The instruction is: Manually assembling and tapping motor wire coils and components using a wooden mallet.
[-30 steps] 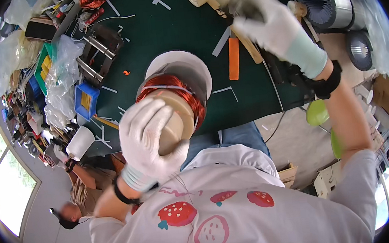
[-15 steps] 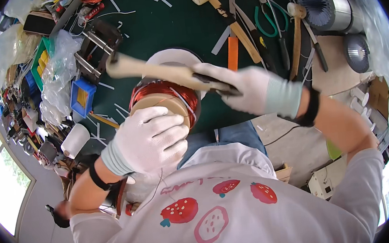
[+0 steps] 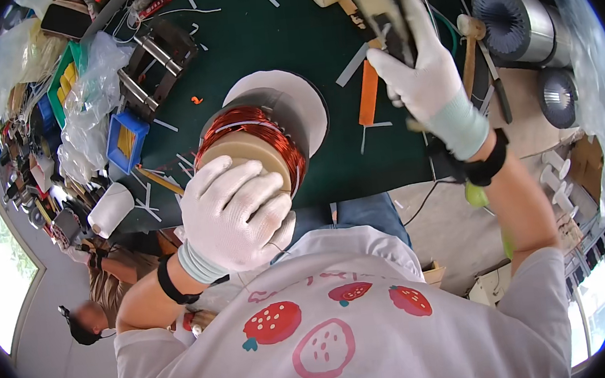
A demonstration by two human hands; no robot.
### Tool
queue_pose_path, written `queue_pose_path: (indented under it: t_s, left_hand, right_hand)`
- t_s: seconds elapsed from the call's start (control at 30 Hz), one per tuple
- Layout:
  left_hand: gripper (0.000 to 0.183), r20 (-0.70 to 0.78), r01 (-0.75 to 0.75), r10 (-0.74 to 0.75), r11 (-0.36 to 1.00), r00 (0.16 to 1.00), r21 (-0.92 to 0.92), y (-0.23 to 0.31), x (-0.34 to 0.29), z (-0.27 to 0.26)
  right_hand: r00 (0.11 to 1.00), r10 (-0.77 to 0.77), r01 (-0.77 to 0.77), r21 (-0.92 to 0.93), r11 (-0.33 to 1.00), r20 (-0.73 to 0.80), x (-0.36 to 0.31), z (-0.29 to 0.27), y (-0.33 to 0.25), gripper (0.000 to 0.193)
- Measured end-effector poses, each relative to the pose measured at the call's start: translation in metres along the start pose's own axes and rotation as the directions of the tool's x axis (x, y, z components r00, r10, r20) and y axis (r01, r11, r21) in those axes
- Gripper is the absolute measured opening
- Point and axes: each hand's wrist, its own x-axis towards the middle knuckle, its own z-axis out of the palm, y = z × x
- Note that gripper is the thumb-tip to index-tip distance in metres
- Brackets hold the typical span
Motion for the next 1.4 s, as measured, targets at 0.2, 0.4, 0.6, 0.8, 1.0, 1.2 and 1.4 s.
queue_pose_path:
  t_s: [0.2, 0.4, 0.6, 0.8, 1.0, 1.2, 1.4]
  left_hand:
    - [0.020, 0.075, -0.207, 0.209, 0.978, 0.975, -0.040, -0.030, 0.001, -0.018]
    - [0.039, 0.112, -0.536, 0.558, 0.825, 0.822, -0.178, -0.052, 0.021, -0.019]
    - [0.064, -0.193, 0.159, -0.150, 0.987, 0.970, 0.030, -0.008, -0.030, -0.029]
    - [0.076, 0.021, 0.490, -0.493, 0.867, 0.870, 0.093, 0.013, -0.030, -0.042]
    - [0.074, -0.078, 0.354, -0.348, 0.933, 0.934, 0.065, -0.006, -0.031, -0.037]
    - [0.070, -0.208, 0.356, -0.472, 0.833, 0.857, -0.424, 0.011, -0.067, -0.102]
    - [0.081, -0.384, 0.719, -0.800, 0.590, 0.461, -0.367, 0.020, -0.164, -0.154]
  right_hand:
    - [0.775, -0.182, 0.474, -0.365, 0.801, 0.606, -0.023, 0.024, -0.002, 0.071]
    - [0.802, -0.371, 0.561, -0.376, 0.738, 0.469, -0.017, 0.019, 0.021, 0.076]
    - [0.932, -0.142, 0.277, -0.401, 0.873, 0.334, -0.025, -0.012, 0.029, 0.079]
    - [0.900, -0.423, 0.376, -0.674, 0.636, 0.103, -0.047, -0.025, 0.064, 0.071]
    - [0.920, -0.243, 0.367, -0.462, 0.808, 0.306, -0.114, 0.051, 0.087, 0.057]
    - [0.896, 0.054, 0.195, -0.501, 0.843, 0.441, -0.154, 0.064, 0.103, 0.050]
    - [0.912, 0.138, 0.087, -0.511, 0.855, 0.386, -0.179, 0.051, 0.125, 0.045]
